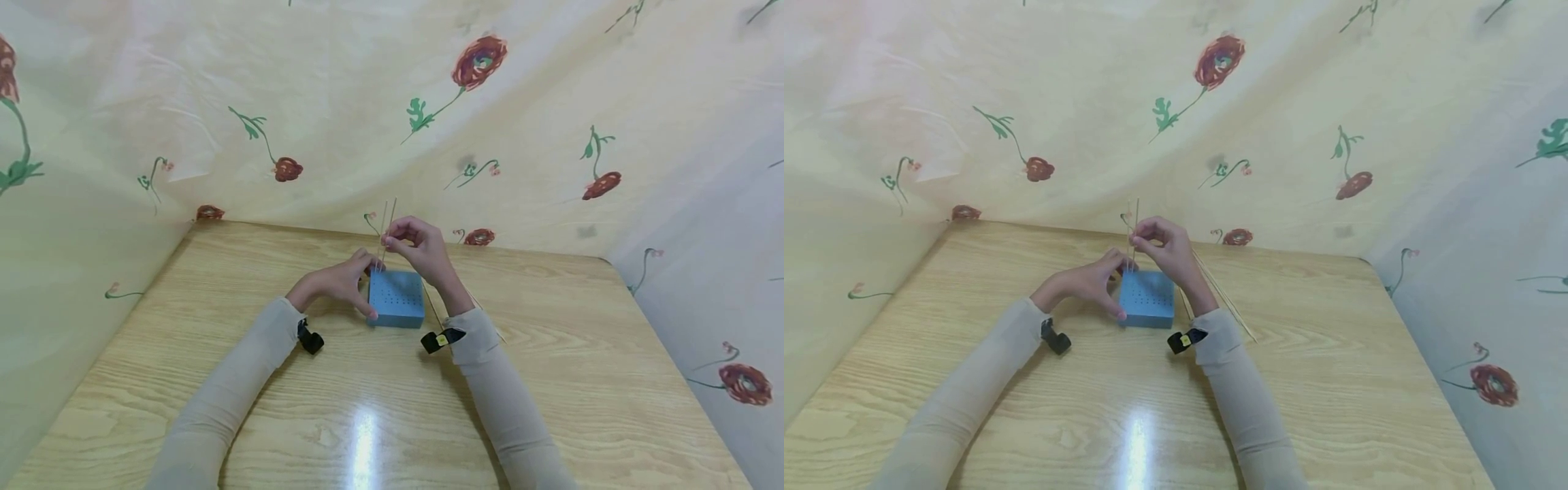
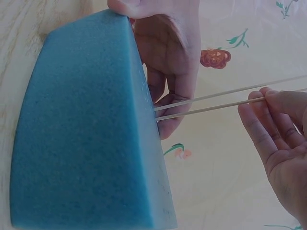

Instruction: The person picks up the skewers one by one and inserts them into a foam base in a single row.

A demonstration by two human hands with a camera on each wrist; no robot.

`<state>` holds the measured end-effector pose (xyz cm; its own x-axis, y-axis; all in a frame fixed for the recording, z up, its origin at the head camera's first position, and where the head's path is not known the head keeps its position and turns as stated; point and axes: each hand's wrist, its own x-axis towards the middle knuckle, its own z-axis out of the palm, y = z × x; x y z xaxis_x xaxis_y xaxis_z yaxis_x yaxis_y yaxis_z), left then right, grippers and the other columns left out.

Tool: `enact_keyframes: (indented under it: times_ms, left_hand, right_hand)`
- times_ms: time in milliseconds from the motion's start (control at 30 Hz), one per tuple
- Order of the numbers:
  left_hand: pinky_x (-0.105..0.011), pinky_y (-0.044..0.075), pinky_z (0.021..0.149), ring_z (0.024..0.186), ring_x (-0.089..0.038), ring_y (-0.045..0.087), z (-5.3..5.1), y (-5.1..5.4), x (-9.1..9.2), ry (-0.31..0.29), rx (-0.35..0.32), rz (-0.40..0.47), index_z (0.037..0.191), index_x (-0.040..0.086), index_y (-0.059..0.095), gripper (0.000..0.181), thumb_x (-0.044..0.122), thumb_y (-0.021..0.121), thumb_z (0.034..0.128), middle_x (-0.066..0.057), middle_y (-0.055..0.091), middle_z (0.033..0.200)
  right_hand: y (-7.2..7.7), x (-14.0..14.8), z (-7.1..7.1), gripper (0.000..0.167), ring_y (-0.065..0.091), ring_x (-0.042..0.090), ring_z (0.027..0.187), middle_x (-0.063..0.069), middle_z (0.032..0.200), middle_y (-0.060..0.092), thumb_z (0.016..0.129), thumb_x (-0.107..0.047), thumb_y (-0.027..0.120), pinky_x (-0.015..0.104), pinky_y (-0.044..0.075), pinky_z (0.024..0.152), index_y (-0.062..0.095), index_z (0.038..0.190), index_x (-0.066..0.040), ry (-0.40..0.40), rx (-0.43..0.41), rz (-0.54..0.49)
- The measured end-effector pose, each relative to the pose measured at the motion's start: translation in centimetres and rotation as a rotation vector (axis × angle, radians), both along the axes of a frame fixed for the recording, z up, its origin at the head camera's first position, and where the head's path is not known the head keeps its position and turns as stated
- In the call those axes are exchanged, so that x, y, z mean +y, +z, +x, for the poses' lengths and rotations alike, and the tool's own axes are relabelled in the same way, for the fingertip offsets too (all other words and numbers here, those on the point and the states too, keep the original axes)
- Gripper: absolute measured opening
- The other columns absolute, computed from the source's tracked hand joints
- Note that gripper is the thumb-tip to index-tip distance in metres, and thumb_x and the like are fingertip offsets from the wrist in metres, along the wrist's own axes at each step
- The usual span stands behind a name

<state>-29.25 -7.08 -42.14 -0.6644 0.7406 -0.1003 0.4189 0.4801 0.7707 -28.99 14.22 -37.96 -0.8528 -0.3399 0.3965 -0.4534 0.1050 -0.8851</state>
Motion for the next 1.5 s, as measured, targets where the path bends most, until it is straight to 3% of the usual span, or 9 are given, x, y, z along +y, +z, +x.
enact_keyframes:
  times_ms: [67, 167, 367, 700, 1000, 1500]
  left_hand:
    - [-0.047, 0.037, 0.115, 0.133, -0.031, 0.038, -0.02, 0.11, 0.0, 0.0, -0.005, 0.004, 0.149, 0.001, 0.036, 0.099, 0.031, 0.093, 0.0734, -0.015, 0.035, 0.138]
    - [-0.047, 0.038, 0.115, 0.134, -0.031, 0.038, -0.02, 0.2, -0.02, 0.001, -0.01, 0.005, 0.149, 0.001, 0.036, 0.099, 0.03, 0.093, 0.0734, -0.015, 0.035, 0.139]
    - [-0.045, 0.038, 0.114, 0.133, -0.03, 0.038, -0.05, -0.04, -0.04, 0.005, -0.013, -0.004, 0.148, 0.002, 0.037, 0.098, 0.031, 0.094, 0.0734, -0.013, 0.035, 0.137]
    - [-0.045, 0.037, 0.116, 0.134, -0.03, 0.038, 0.12, -0.38, 0.16, 0.0, -0.022, -0.003, 0.148, 0.002, 0.036, 0.098, 0.031, 0.094, 0.0735, -0.013, 0.034, 0.139]
    - [-0.046, 0.037, 0.115, 0.134, -0.031, 0.038, 0.08, -0.22, 0.27, -0.003, -0.017, 0.007, 0.149, 0.002, 0.036, 0.099, 0.029, 0.094, 0.0736, -0.014, 0.034, 0.139]
    - [-0.046, 0.037, 0.115, 0.134, -0.031, 0.038, -0.15, -0.25, 0.05, -0.003, -0.014, 0.001, 0.149, 0.001, 0.035, 0.098, 0.029, 0.093, 0.0748, -0.014, 0.033, 0.14]
  right_hand:
    - [0.13, -0.09, 0.06, 0.013, 0.07, 0.03, 0.092, 0.028, 0.101, 0.067, 0.095, 0.008, 0.063, 0.048, 0.06, 0.086, 0.063, 0.107, 0.015, -0.005, 0.005, 0.008]
    - [0.24, -0.19, 0.14, 0.013, 0.069, 0.036, 0.092, 0.027, 0.101, 0.067, 0.095, 0.007, 0.064, 0.042, 0.062, 0.084, 0.063, 0.106, 0.014, -0.011, 0.006, 0.01]
    - [-0.19, -0.1, 0.05, 0.013, 0.07, 0.027, 0.089, 0.027, 0.1, 0.068, 0.095, 0.003, 0.067, 0.028, 0.062, 0.08, 0.065, 0.106, 0.01, -0.005, 0.025, 0.001]
    - [-0.58, 0.04, 0.18, 0.012, 0.069, 0.013, 0.084, 0.027, 0.097, 0.068, 0.095, 0.0, 0.069, 0.028, 0.061, 0.078, 0.066, 0.102, 0.009, -0.013, 0.043, -0.007]
    - [-0.31, 0.18, 0.11, 0.012, 0.07, 0.025, 0.084, 0.028, 0.097, 0.068, 0.095, 0.001, 0.068, 0.03, 0.062, 0.079, 0.066, 0.102, 0.01, -0.001, 0.04, 0.0]
    - [-0.44, 0.0, -0.05, 0.01, 0.069, 0.013, 0.085, 0.026, 0.097, 0.067, 0.095, 0.003, 0.067, 0.03, 0.062, 0.078, 0.065, 0.102, 0.009, 0.025, 0.06, -0.008]
